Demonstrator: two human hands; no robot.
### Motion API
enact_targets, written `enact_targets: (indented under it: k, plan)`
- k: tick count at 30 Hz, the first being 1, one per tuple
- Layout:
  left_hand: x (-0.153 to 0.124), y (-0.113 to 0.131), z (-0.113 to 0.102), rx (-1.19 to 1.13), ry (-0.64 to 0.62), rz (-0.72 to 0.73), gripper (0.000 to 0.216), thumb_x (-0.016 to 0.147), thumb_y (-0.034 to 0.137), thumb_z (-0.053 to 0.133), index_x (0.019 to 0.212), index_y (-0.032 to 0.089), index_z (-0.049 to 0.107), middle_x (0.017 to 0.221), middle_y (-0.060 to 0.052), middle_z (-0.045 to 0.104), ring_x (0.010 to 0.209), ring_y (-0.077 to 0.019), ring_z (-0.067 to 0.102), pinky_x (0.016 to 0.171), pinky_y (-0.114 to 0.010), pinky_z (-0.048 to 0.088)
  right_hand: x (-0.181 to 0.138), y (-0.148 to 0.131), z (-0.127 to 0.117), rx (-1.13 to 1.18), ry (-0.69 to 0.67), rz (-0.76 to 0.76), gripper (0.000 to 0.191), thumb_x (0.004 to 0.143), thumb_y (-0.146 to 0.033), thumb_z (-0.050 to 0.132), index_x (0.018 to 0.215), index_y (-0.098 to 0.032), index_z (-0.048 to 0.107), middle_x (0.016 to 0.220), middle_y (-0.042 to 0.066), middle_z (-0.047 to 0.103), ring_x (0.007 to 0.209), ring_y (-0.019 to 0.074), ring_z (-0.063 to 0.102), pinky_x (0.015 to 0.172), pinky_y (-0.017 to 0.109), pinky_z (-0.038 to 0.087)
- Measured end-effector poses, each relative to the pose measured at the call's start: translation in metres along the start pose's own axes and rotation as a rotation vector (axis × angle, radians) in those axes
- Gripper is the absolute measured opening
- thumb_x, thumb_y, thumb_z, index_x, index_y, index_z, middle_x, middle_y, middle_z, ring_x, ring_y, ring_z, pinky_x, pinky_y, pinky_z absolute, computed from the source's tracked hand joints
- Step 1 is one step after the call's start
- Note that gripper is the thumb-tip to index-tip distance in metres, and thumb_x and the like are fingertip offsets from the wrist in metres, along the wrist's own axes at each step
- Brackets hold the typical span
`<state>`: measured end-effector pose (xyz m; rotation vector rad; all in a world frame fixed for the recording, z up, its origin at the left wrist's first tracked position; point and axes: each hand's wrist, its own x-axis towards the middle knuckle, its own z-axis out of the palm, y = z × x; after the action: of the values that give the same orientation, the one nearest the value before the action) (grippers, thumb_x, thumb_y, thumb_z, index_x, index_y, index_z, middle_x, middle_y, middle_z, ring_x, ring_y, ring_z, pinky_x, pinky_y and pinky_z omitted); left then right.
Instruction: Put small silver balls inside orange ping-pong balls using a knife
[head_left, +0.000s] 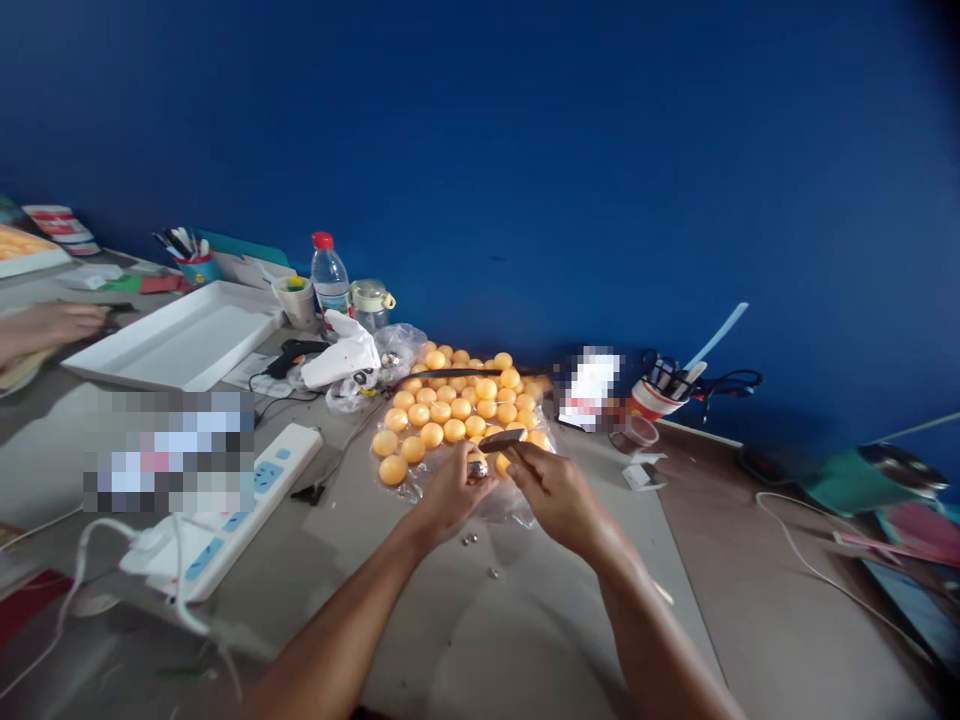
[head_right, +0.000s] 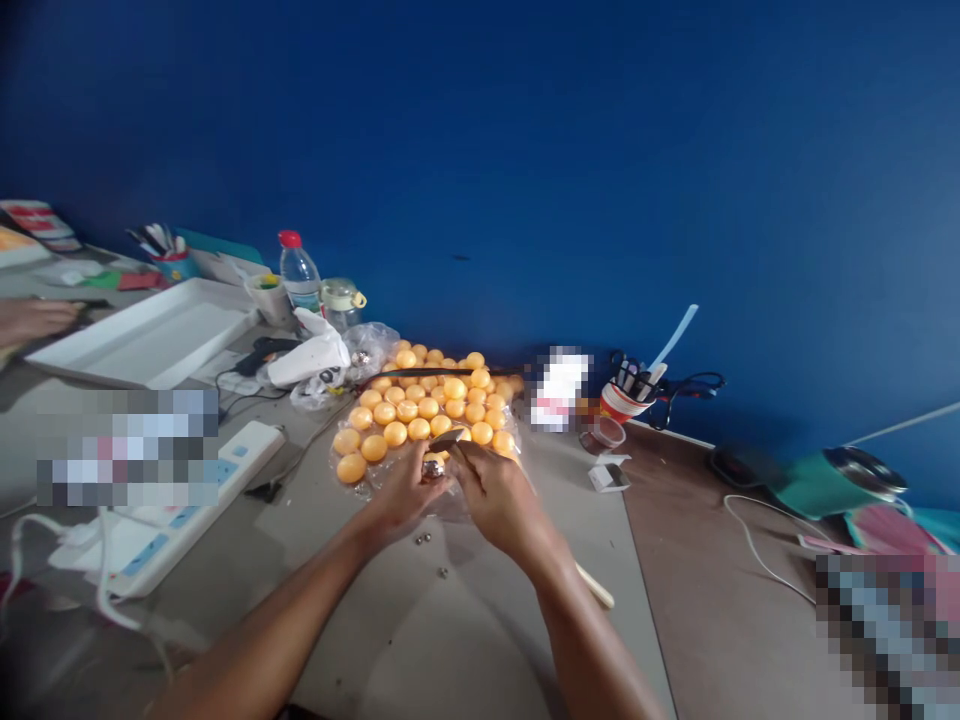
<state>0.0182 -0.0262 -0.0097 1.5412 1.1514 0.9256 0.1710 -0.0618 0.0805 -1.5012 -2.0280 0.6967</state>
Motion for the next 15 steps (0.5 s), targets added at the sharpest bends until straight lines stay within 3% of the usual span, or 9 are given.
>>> enact_targets:
  k: [4,9,15]
  plan:
    - [0.0016,-0.0013,-0.0006,0.027,-0.026,-0.049,0.037,0.072,0.024,0.066,0.105,0.017,0.051,0.095,-0.007,0.068,0.082,-0.0203,0.065,0.071,-0.031,0.051,-0.0001,0.0026,0.0013,-0.088,-0.107,0.018,0.03,0.096,-0.028,0.042,0.104,-0.019,0.069,0.102,0.009,0.073,0.095,0.0232,0.067,0.086,0.033,0.049]
    - [-0.0001,-0.0021,-0.0011,0.051,0.006,0.041,0.038,0.073,0.03,0.068,0.108,0.02,0.055,0.096,-0.007,0.07,0.089,-0.0235,0.066,0.073,-0.033,0.052,-0.0028,-0.0004,-0.0021,-0.007,-0.019,0.002,0.031,0.096,-0.027,0.042,0.117,-0.024,0.065,0.114,0.008,0.07,0.104,0.0233,0.065,0.088,0.034,0.049]
    - [-0.0002,-0.0014,-0.0012,0.081,-0.031,0.024,0.034,0.072,0.027,0.067,0.103,0.018,0.056,0.092,-0.007,0.071,0.083,-0.0233,0.066,0.07,-0.033,0.052,-0.0022,0.0004,0.0028,-0.106,-0.104,0.021,0.029,0.096,-0.025,0.041,0.103,-0.02,0.069,0.1,0.009,0.073,0.093,0.0227,0.066,0.084,0.033,0.048]
